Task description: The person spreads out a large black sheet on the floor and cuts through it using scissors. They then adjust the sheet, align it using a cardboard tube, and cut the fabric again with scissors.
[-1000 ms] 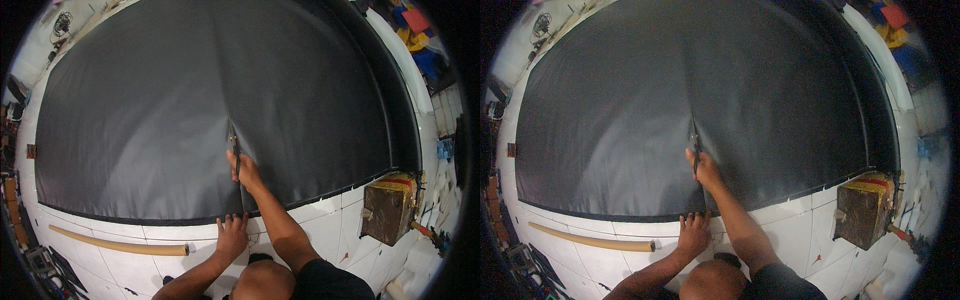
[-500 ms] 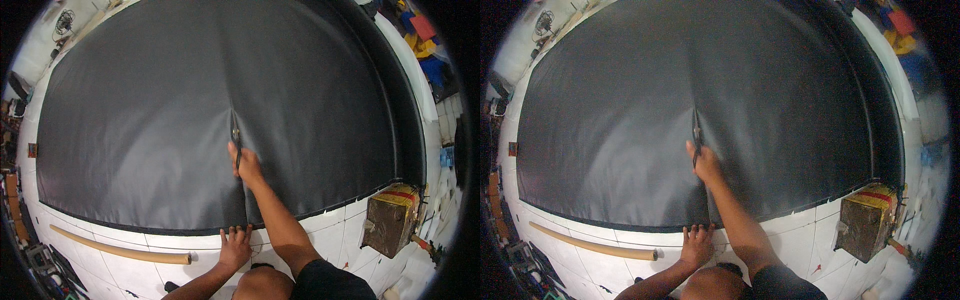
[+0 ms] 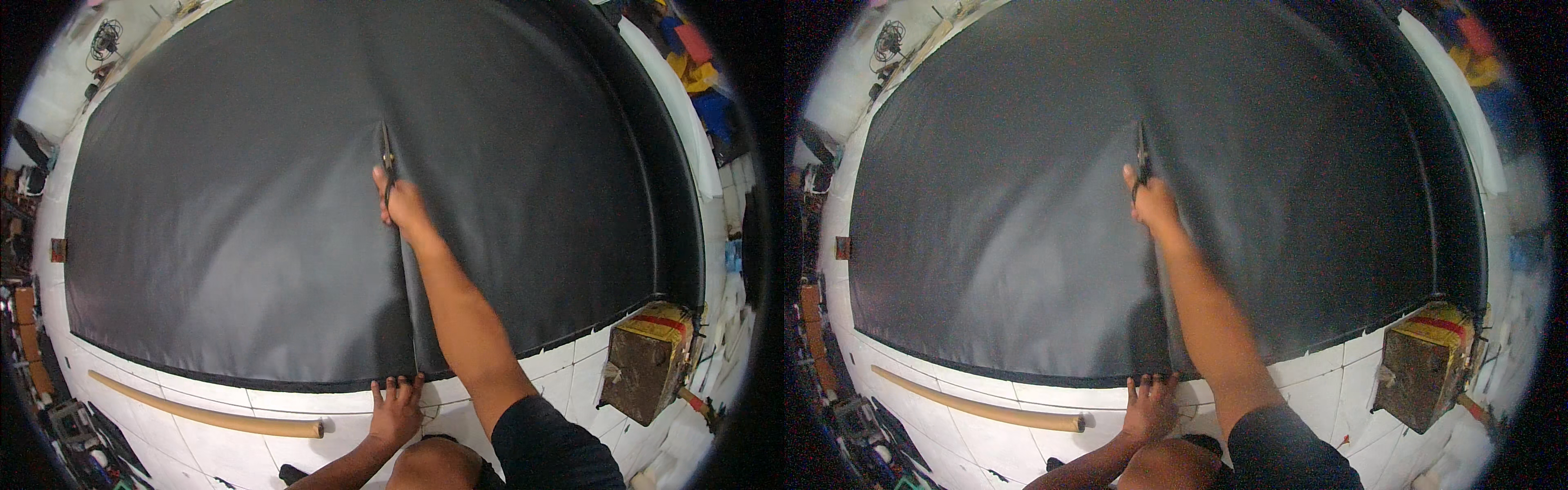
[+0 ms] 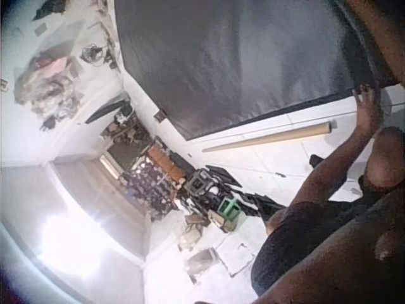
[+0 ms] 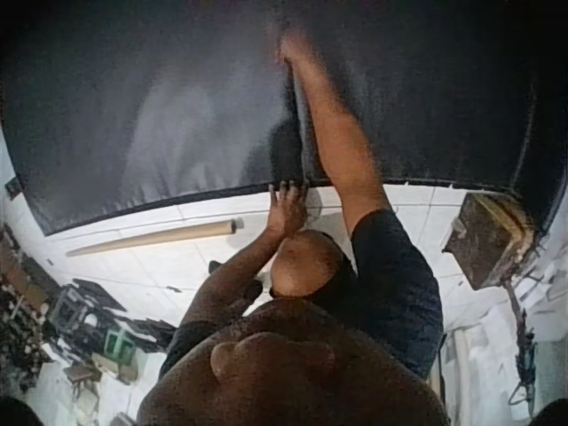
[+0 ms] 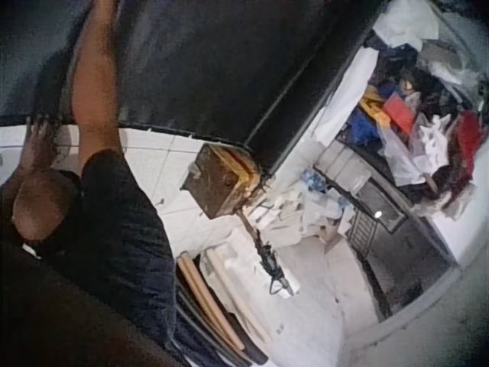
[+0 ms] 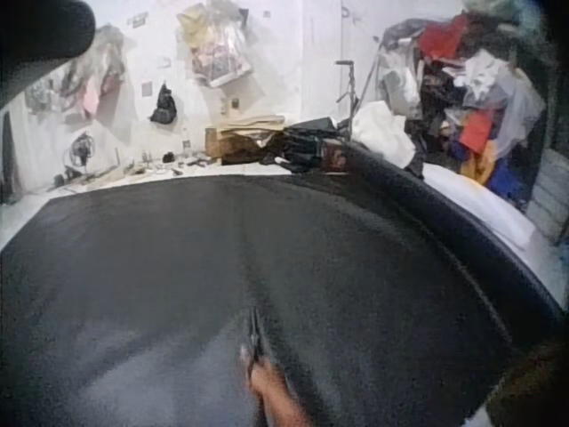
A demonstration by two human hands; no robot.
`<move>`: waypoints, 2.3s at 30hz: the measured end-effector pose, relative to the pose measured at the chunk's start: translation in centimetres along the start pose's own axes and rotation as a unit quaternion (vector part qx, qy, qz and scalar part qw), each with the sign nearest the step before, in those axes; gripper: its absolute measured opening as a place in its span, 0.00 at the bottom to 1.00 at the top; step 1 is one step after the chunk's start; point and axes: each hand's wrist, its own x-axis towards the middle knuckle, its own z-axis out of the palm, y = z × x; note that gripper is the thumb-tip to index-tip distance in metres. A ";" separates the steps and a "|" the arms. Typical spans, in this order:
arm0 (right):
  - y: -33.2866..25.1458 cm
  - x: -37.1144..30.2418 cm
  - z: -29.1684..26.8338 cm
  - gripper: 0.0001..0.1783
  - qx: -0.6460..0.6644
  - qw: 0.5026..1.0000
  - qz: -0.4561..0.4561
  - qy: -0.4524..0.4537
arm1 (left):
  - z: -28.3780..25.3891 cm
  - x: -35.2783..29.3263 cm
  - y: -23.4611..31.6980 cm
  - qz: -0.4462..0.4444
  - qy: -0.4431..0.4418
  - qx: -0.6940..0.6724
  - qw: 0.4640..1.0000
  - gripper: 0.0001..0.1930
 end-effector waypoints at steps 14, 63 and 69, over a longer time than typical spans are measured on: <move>-5.8 8.5 0.1 0.28 0.027 0.999 0.038 -0.007 | -11.1 5.4 -1.2 -0.123 -0.135 -0.210 0.961 0.38; -22.0 38.4 3.1 0.33 -0.067 0.996 0.040 0.041 | -15.6 29.3 -14.4 -0.128 0.202 -0.053 0.969 0.38; -22.5 41.5 3.6 0.31 -0.079 0.997 -0.003 0.024 | -16.3 29.3 -14.6 -0.125 0.223 -0.073 0.964 0.38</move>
